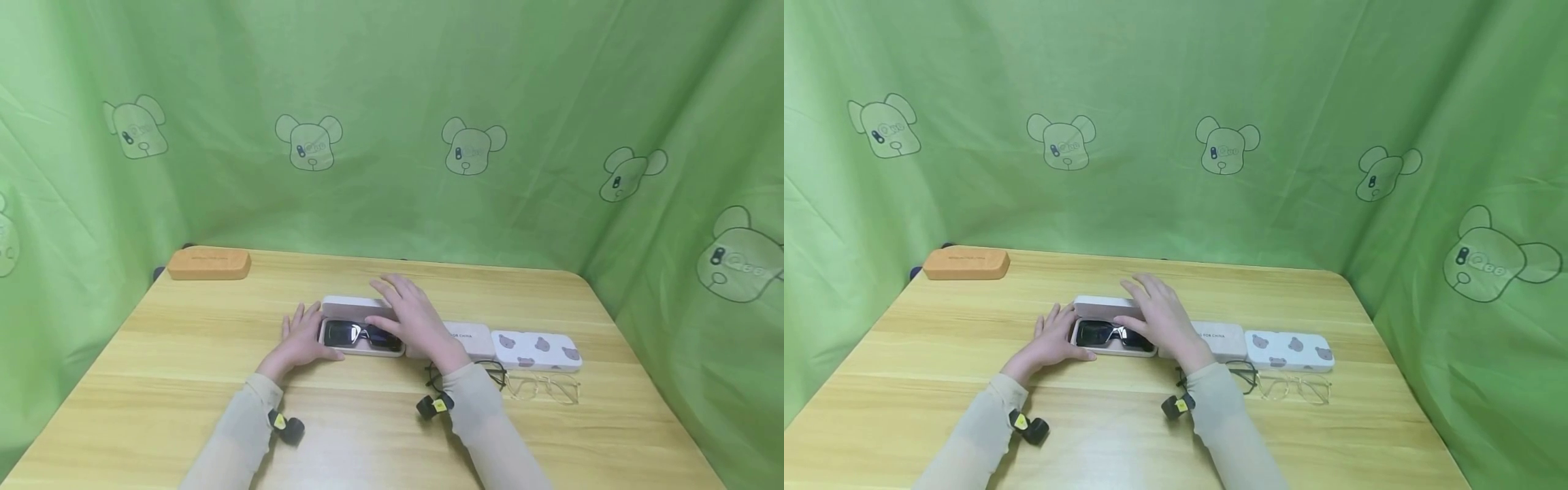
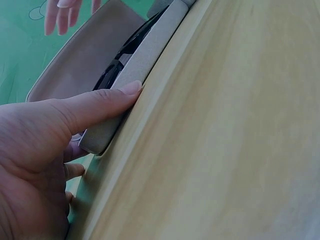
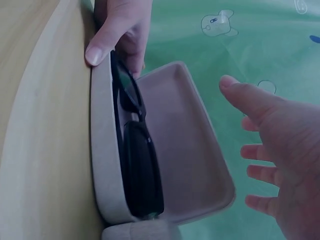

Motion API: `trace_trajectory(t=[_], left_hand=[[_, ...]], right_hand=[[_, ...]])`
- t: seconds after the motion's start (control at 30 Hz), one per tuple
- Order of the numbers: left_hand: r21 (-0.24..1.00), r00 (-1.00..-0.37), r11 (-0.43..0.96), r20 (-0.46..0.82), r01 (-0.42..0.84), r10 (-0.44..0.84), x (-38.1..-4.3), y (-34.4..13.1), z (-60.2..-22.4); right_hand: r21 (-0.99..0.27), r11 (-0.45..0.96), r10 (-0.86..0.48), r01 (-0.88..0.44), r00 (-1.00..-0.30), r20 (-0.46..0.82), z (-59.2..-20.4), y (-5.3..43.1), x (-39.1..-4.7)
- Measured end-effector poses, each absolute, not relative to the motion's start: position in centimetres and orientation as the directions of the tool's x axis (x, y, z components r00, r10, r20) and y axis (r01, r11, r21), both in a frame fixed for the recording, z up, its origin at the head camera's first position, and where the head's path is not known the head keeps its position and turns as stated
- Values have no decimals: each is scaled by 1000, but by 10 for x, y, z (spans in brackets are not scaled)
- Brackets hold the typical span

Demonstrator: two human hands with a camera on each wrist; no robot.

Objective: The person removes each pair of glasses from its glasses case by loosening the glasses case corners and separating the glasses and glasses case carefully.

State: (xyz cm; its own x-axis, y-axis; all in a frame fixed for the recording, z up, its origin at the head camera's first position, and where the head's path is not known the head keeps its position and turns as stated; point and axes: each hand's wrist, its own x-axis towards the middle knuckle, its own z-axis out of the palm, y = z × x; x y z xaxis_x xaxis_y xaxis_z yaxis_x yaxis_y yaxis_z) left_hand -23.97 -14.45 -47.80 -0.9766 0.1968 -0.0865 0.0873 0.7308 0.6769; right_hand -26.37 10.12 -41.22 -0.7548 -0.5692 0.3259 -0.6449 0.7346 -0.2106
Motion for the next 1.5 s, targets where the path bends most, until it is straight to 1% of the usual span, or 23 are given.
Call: trace_trajectory(t=[0.1, 0.37, 0.5, 0.6, 0.7, 0.9, 1.03, 1.3, 1.5], left_hand=[[678, -977, 731, -88, 85, 194, -240, -145, -478], [676, -978, 733, -88, 80, 188, -240, -145, -478], [675, -978, 734, -89, 80, 189, -240, -145, -478], [673, -977, 735, -90, 82, 191, -240, -145, -478], [674, -977, 734, -91, 83, 194, -240, -145, -477], [675, -977, 733, -89, 84, 194, -240, -145, -477], [673, -977, 735, -89, 84, 194, -240, -145, -478], [671, -977, 737, -93, 82, 194, -240, -145, -479], [665, -977, 742, -88, 86, 192, -241, -146, -480]], right_hand=[[-188, 718, -586, -671, -727, 356, -409, 99, -261], [-176, 648, -633, -741, -652, 418, -404, 92, -255], [-142, 628, -657, -765, -619, 429, -407, 87, -253], [-127, 624, -669, -771, -611, 424, -411, 84, -252], [-115, 636, -673, -763, -622, 400, -414, 81, -251], [-81, 701, -653, -708, -683, 327, -424, 77, -251], [-73, 735, -628, -675, -717, 302, -429, 75, -251], [-51, 770, -602, -636, -751, 272, -436, 73, -252], [-45, 780, -597, -625, -763, 249, -438, 72, -252]])
